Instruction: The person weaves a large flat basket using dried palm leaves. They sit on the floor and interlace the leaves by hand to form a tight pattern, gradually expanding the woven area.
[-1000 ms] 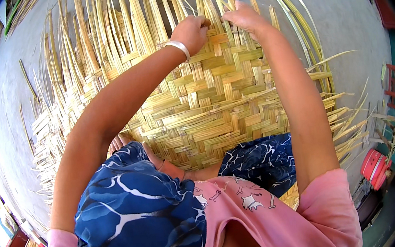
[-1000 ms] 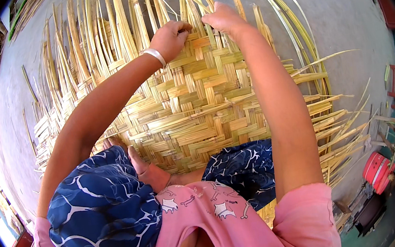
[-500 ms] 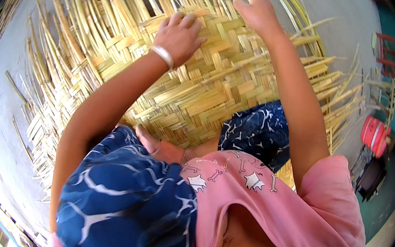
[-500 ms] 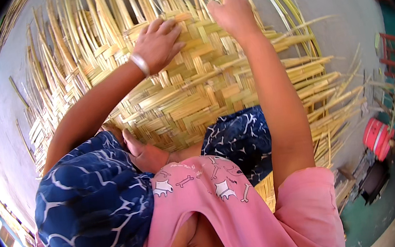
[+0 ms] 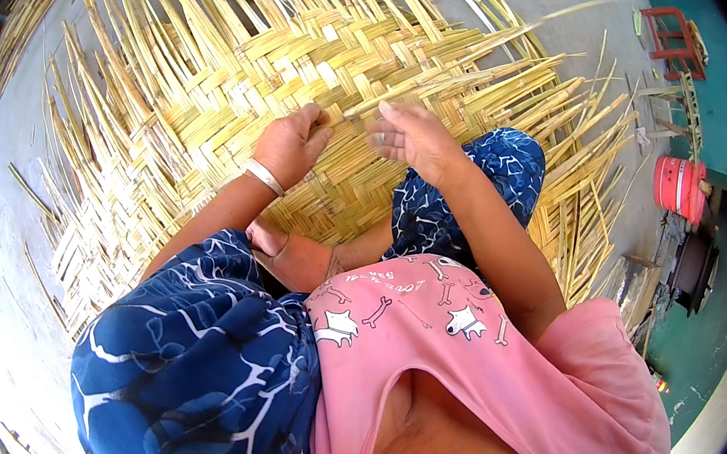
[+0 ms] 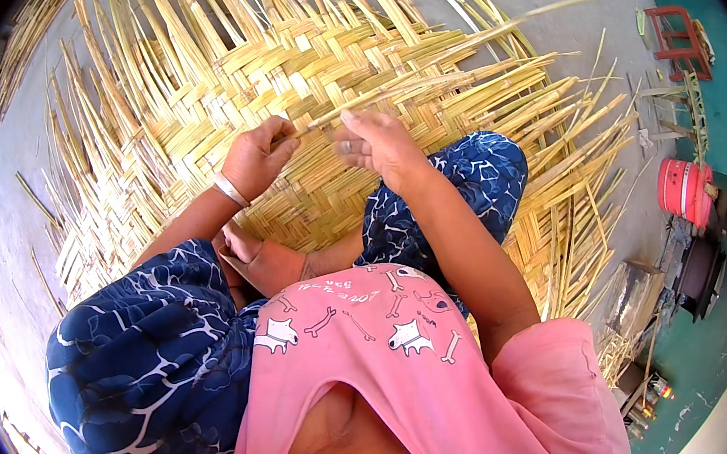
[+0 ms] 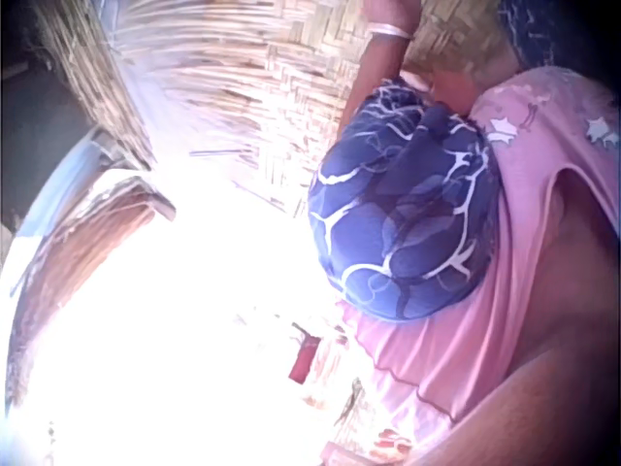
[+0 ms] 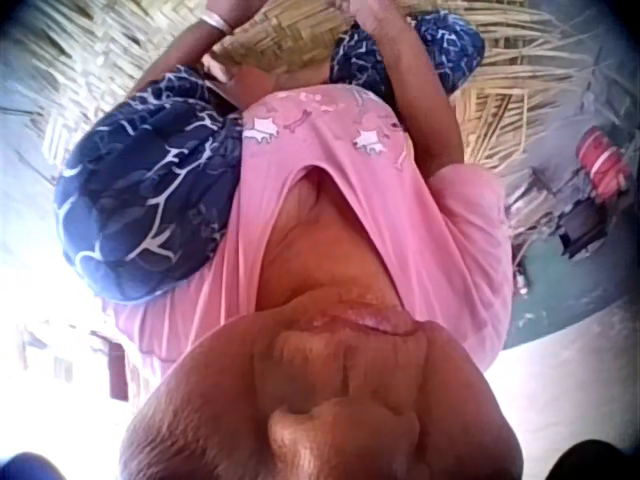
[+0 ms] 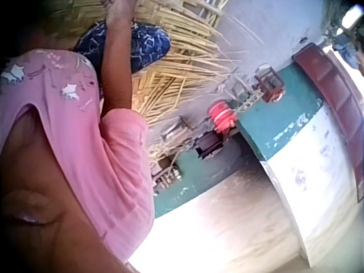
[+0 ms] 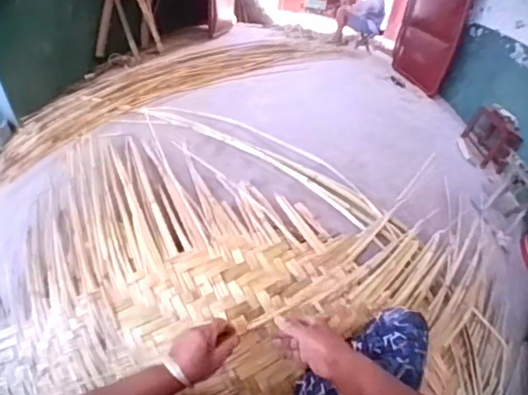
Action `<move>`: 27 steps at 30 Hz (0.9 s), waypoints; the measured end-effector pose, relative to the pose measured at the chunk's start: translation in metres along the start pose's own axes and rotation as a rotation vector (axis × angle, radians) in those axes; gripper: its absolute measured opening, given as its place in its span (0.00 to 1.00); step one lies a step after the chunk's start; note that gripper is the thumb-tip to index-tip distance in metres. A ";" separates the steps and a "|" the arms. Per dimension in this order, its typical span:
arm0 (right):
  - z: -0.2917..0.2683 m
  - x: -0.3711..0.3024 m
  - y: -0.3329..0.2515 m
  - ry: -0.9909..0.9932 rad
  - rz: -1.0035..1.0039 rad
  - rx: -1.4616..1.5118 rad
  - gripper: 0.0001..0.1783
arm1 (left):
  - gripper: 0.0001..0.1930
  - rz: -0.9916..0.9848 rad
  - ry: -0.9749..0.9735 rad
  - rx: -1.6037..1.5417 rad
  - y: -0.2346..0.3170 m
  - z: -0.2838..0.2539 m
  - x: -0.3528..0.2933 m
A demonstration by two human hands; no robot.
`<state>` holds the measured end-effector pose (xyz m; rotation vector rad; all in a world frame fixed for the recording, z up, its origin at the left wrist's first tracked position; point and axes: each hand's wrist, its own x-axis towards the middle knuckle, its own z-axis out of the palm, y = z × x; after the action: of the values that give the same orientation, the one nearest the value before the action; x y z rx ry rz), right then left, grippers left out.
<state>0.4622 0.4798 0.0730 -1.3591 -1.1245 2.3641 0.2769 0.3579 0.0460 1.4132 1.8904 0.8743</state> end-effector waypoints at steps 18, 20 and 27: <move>0.058 0.010 0.021 -0.192 0.002 0.012 0.13 | 0.15 -0.391 -0.266 -0.495 -0.044 -0.036 -0.073; 0.062 0.010 0.017 -0.177 -0.001 -0.012 0.12 | 0.15 -0.434 -0.286 -0.573 -0.043 -0.041 -0.080; 0.073 0.009 0.036 -0.290 0.224 -0.109 0.11 | 0.15 -0.185 0.086 0.214 -0.034 -0.061 -0.093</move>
<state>0.4058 0.4215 0.0629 -1.2621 -1.2489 2.7698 0.2322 0.2518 0.0631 1.3119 2.1943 0.6685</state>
